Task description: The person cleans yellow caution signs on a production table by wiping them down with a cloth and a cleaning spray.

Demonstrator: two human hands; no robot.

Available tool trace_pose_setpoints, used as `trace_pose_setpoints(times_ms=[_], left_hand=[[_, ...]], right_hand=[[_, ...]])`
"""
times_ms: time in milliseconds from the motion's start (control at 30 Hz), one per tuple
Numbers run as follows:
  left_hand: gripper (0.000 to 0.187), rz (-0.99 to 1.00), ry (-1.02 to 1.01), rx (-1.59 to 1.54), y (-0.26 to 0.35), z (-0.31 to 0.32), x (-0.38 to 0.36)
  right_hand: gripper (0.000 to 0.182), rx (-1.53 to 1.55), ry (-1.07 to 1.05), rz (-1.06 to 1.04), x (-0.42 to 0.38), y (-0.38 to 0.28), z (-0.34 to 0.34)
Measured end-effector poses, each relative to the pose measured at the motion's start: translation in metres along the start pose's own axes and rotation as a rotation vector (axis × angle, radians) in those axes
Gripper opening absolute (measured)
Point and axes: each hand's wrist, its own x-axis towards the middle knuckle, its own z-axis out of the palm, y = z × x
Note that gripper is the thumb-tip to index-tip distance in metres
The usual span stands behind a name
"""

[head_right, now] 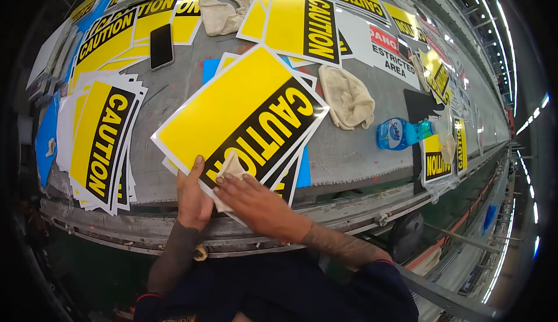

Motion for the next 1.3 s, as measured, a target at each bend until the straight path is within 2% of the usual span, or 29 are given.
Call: trace_pose_setpoints(times_ms=[67, 100, 133, 167, 200, 300, 367, 433, 467, 500, 567, 633, 667, 700, 767, 833, 867, 967, 1000, 1033, 1067, 1100, 1167, 1200, 1233, 1267, 1300], left_hand=[[0.046, -0.005, -0.025, 0.009, -0.001, 0.0, -0.003], [0.046, -0.019, -0.03, 0.016, 0.0, 0.0, -0.004], [0.047, -0.031, -0.037, 0.022, 0.002, 0.001, -0.005], [0.047, -0.038, -0.023, 0.035, 0.003, 0.002, -0.006], [0.048, -0.037, -0.011, 0.043, 0.003, 0.003, -0.006], [0.049, -0.017, -0.009, 0.031, 0.0, -0.001, -0.002], [0.049, 0.013, -0.038, 0.063, 0.0, -0.001, 0.0], [0.047, -0.02, 0.003, 0.049, 0.004, 0.004, -0.001], [0.047, -0.034, 0.009, 0.052, 0.004, 0.003, -0.003], [0.046, -0.048, 0.013, 0.058, 0.004, 0.002, -0.006], [0.045, -0.027, 0.003, 0.068, 0.003, 0.002, -0.005], [0.045, -0.042, 0.03, 0.074, 0.004, 0.003, -0.005], [0.044, -0.05, 0.027, 0.098, 0.006, 0.003, -0.005], [0.045, -0.043, 0.029, 0.081, 0.008, 0.008, -0.007], [0.045, -0.03, -0.024, 0.104, 0.008, 0.003, -0.006], [0.045, -0.071, 0.026, 0.088, 0.009, 0.006, -0.009], [0.044, -0.069, 0.025, 0.079, 0.011, 0.01, -0.012], [0.044, -0.064, 0.038, 0.021, 0.005, 0.004, -0.005], [0.043, -0.05, 0.017, -0.015, 0.005, 0.006, -0.005], [0.043, -0.045, 0.022, -0.034, 0.002, 0.002, -0.002], [0.042, -0.029, 0.022, -0.038, 0.0, 0.0, 0.0], [0.041, -0.015, 0.026, -0.038, -0.001, 0.0, -0.001], [0.037, -0.052, 0.036, -0.018, -0.004, -0.008, 0.002], [0.034, -0.165, 0.071, -0.053, -0.001, -0.005, -0.003], [0.032, -0.232, 0.033, -0.102, -0.028, -0.027, 0.012], [0.031, -0.173, -0.006, -0.153, -0.015, -0.008, 0.0], [0.032, -0.279, -0.092, -0.266, -0.053, -0.039, 0.022]], right_hand=[[0.06, 0.03, 0.059, 0.092, 0.003, 0.041, -0.017], [0.06, -0.261, 0.134, 0.066, -0.001, 0.085, -0.024], [0.056, -0.018, 0.141, 0.491, 0.019, 0.087, -0.067], [0.055, -0.322, 0.41, 0.246, 0.007, 0.142, -0.054], [0.049, -0.297, 0.411, 0.35, 0.017, 0.157, -0.071], [0.042, -0.459, 0.127, 0.122, 0.032, 0.131, -0.043], [0.041, -0.299, 0.197, -0.085, 0.049, 0.056, -0.014], [0.04, -0.187, 0.219, -0.094, 0.053, 0.065, -0.017], [0.042, -0.397, 0.231, 0.001, 0.057, 0.095, -0.033], [0.046, -0.362, 0.203, 0.133, 0.055, 0.129, -0.046], [0.052, -0.288, 0.413, 0.305, 0.057, 0.177, -0.06], [0.055, -0.546, 0.323, 0.125, 0.049, 0.16, -0.047], [0.055, -0.388, 0.342, 0.107, 0.049, 0.143, -0.032], [0.054, -0.371, 0.256, 0.053, 0.05, 0.119, -0.023], [0.053, -0.107, 0.236, 0.111, 0.045, 0.113, -0.041], [0.051, -0.095, 0.332, 0.31, 0.035, 0.15, -0.064], [0.052, -0.271, 0.448, 0.385, 0.029, 0.159, -0.065], [0.051, -0.335, 0.388, 0.485, 0.022, 0.135, -0.051], [0.058, -0.363, 0.366, 0.322, 0.019, 0.113, -0.037], [0.06, -0.22, 0.269, 0.323, 0.017, 0.085, -0.02], [0.06, -0.275, 0.138, 0.231, 0.018, 0.05, -0.015], [0.063, -0.102, 0.125, 0.176, 0.017, 0.017, -0.009], [0.063, 0.033, 0.013, 0.11, 0.019, -0.022, -0.01], [0.065, 0.098, 0.026, 0.086, 0.014, -0.026, -0.004], [0.067, 0.139, 0.009, 0.122, 0.011, -0.024, -0.003], [0.068, 0.194, -0.025, 0.114, 0.009, -0.013, -0.004], [0.069, 0.138, -0.034, 0.152, -0.001, 0.019, 0.012]])
